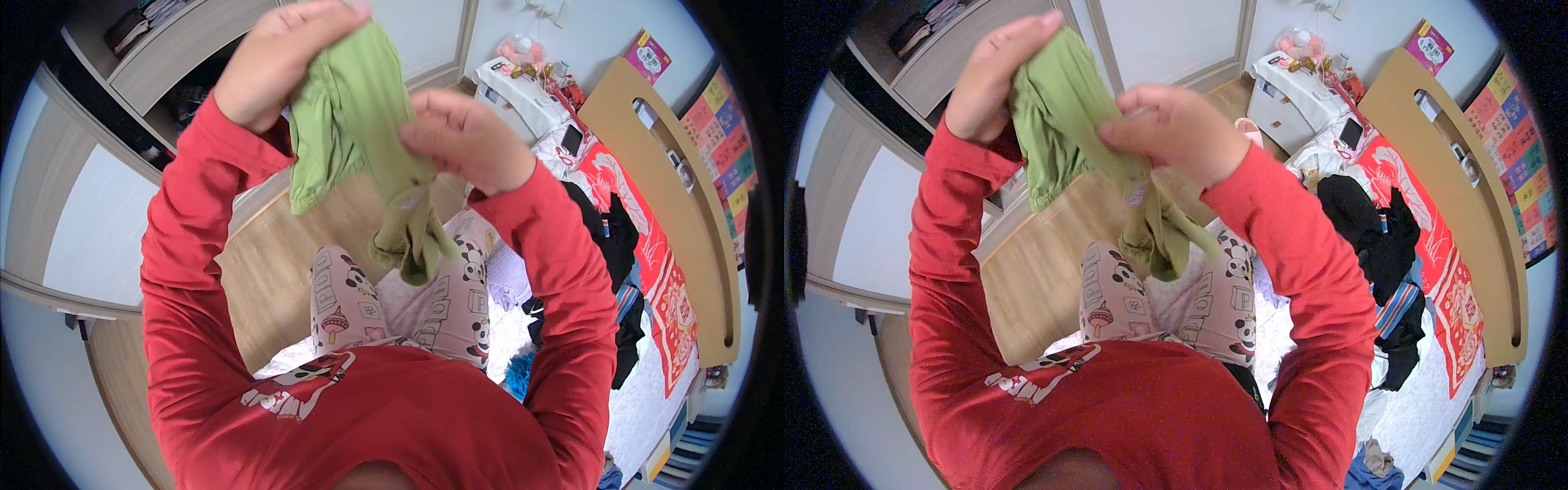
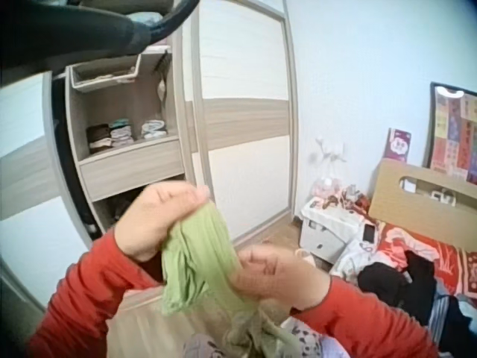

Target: The person sits on the floor and folds a purple garment and a green garment by hand. They smooth and align the items, fold them into compact rectangles, and place them on the bed.

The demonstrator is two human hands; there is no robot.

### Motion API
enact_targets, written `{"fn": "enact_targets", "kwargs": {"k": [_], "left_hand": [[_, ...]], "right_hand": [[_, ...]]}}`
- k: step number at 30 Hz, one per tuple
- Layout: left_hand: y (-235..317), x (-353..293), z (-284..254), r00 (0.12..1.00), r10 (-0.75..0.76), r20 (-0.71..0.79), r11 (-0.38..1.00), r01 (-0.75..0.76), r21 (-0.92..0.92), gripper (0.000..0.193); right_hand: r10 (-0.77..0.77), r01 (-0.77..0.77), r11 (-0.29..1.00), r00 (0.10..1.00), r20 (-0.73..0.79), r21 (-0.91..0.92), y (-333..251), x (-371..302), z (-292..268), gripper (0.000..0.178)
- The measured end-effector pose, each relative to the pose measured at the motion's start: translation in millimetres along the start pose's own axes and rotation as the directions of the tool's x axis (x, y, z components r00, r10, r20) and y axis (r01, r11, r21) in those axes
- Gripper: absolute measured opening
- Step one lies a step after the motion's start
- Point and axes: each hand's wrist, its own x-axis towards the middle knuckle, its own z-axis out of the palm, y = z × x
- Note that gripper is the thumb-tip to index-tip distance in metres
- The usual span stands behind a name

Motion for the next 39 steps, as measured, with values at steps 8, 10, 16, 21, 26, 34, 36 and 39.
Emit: {"fn": "enact_targets", "kwargs": {"k": [8,10,16,21,26,34,36,39], "left_hand": [[31,6,-4,0.982,0.035,-0.184,0.976,-0.073,-0.205,0.029],[41,1,-15,0.982,0.096,-0.165,0.970,-0.129,-0.204,0.032],[55,-3,-40,0.986,0.115,-0.123,0.953,-0.145,-0.267,0.027],[43,-13,-87,0.996,0.022,-0.091,0.961,-0.046,-0.273,0.026],[22,-20,-113,0.970,0.070,-0.234,0.980,-0.110,-0.164,0.023],[9,-33,-138,0.969,0.087,-0.229,0.991,-0.060,0.123,0.026],[3,-36,-139,0.988,0.051,-0.143,0.985,-0.026,0.169,0.025],[-20,-39,-139,0.991,-0.029,-0.134,0.968,0.061,0.243,0.024]], "right_hand": [[-0.236,0.148,0.844,0.966,-0.109,-0.515,50,-20,-23,0.024],[-0.121,0.059,0.825,0.990,-0.074,-0.563,47,-22,-22,0.025],[0.055,0.029,0.772,0.992,0.112,-0.635,47,-44,-23,0.039],[-0.210,0.353,0.590,0.935,0.285,-0.726,40,-50,-34,0.026],[-0.249,0.488,0.592,0.868,0.430,-0.641,28,-56,-29,0.026],[-0.246,0.169,0.675,0.969,-0.003,-0.719,31,-66,-31,0.023],[-0.368,0.151,0.612,0.923,-0.110,-0.776,39,-60,-42,0.024],[-0.493,0.014,0.478,0.832,-0.255,-0.878,43,-55,-59,0.021]]}}
